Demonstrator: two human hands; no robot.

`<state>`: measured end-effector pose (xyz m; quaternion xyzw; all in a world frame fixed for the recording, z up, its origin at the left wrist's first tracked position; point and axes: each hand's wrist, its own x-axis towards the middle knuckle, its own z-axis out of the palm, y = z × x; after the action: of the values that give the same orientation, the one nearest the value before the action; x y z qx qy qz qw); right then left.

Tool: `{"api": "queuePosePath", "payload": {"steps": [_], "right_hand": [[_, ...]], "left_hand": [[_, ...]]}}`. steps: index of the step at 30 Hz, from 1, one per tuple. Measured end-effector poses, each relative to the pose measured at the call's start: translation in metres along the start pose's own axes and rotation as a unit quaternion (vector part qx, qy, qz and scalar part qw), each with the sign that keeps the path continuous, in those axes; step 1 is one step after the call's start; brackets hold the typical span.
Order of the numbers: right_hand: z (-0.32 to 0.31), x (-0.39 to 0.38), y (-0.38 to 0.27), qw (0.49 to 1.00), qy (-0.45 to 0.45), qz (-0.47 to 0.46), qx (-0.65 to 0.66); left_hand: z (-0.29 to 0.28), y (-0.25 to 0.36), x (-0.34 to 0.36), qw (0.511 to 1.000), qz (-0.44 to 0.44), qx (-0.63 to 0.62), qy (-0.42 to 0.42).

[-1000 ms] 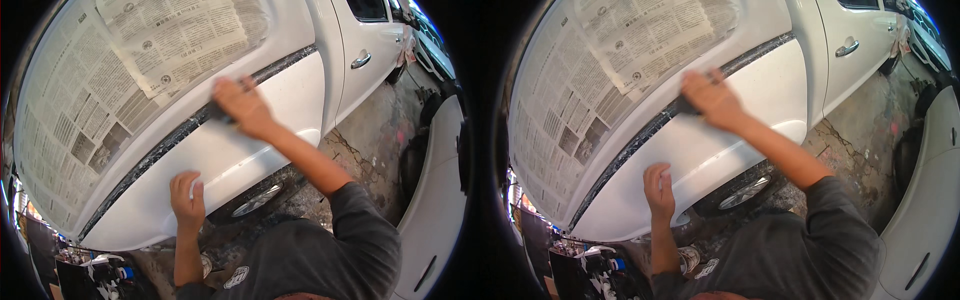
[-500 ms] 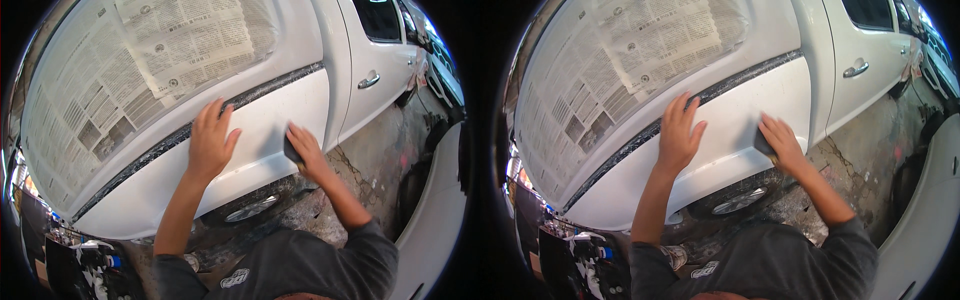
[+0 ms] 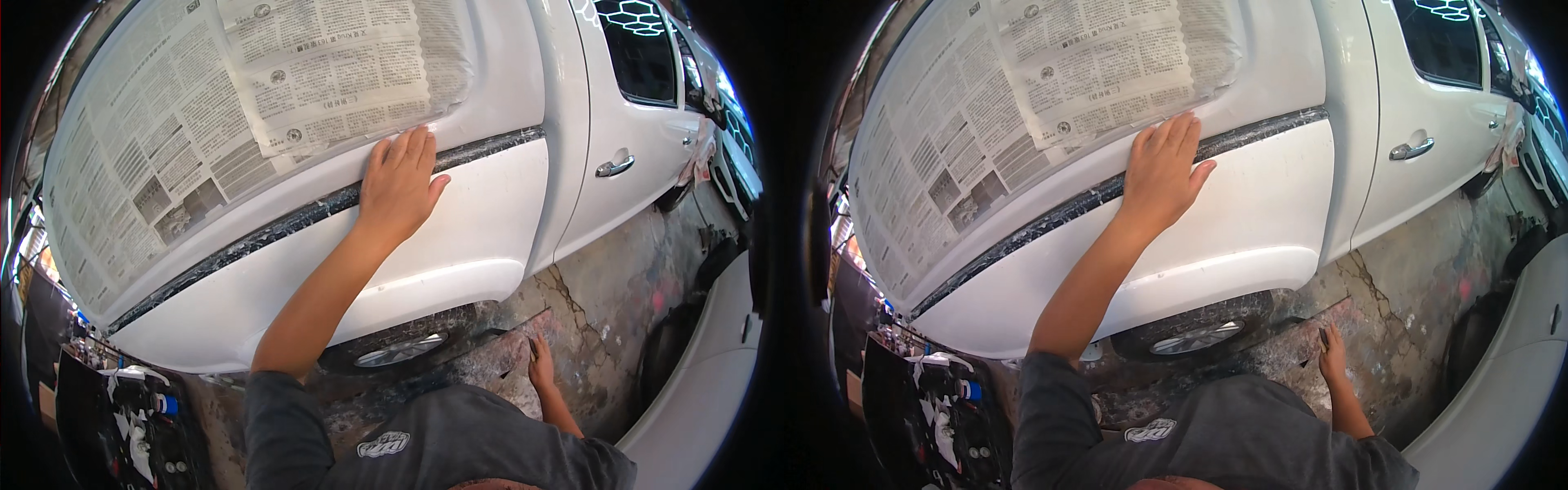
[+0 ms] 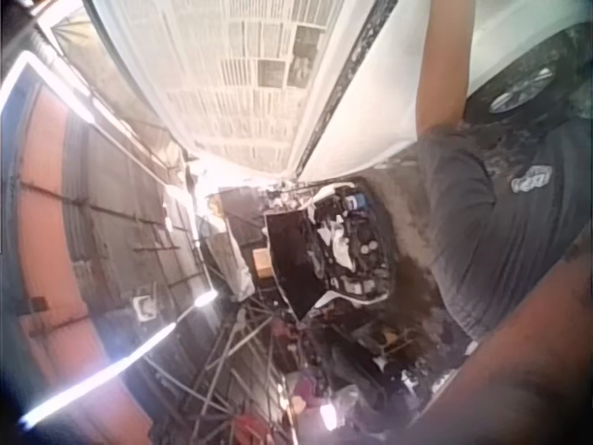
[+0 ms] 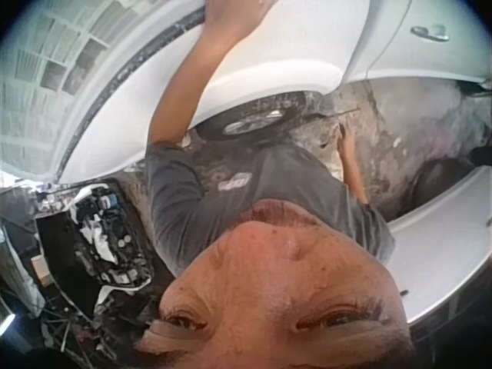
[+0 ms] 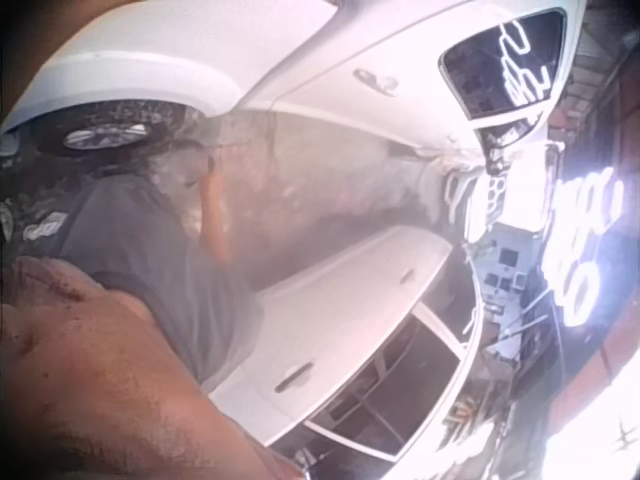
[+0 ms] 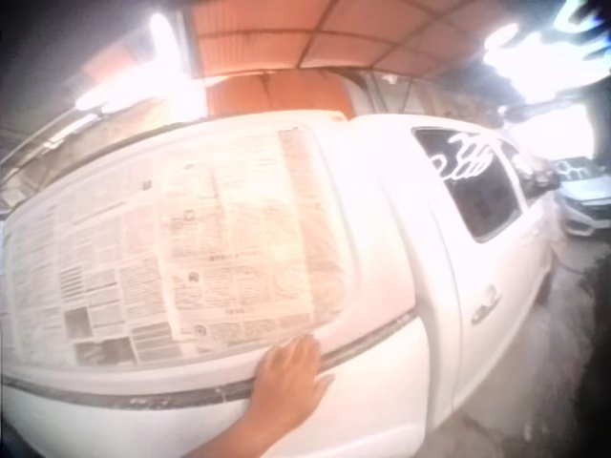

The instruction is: The person sands the surface of a white truck panel using a sanding block, dipping the block into a bucket of water between strokes and wiping the surface with their hand.

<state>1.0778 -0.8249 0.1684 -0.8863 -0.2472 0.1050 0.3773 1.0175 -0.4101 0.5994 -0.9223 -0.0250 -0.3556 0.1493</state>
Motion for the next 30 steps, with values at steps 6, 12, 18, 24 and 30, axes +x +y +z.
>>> {"api": "queuePosePath", "payload": {"steps": [6, 12, 18, 24, 30], "right_hand": [[0.025, 0.005, 0.037, 0.999, -0.037, 0.014, -0.018], [0.047, 0.028, 0.037, 0.993, -0.108, 0.026, -0.032], [0.074, 0.037, 0.066, 0.993, -0.110, 0.012, -0.037], [0.083, 0.034, 0.096, 0.986, -0.147, 0.055, -0.060], [0.076, 0.036, 0.114, 0.973, -0.193, 0.103, -0.077]], "left_hand": [[-0.010, -0.016, -0.026, 1.000, 0.002, 0.015, 0.006], [-0.017, -0.026, -0.051, 0.998, -0.061, 0.020, 0.009], [-0.041, -0.054, -0.087, 0.990, -0.125, 0.049, 0.036], [-0.062, -0.082, -0.140, 0.975, -0.194, 0.092, 0.047], [-0.083, -0.119, -0.190, 0.954, -0.247, 0.148, 0.080]]}}
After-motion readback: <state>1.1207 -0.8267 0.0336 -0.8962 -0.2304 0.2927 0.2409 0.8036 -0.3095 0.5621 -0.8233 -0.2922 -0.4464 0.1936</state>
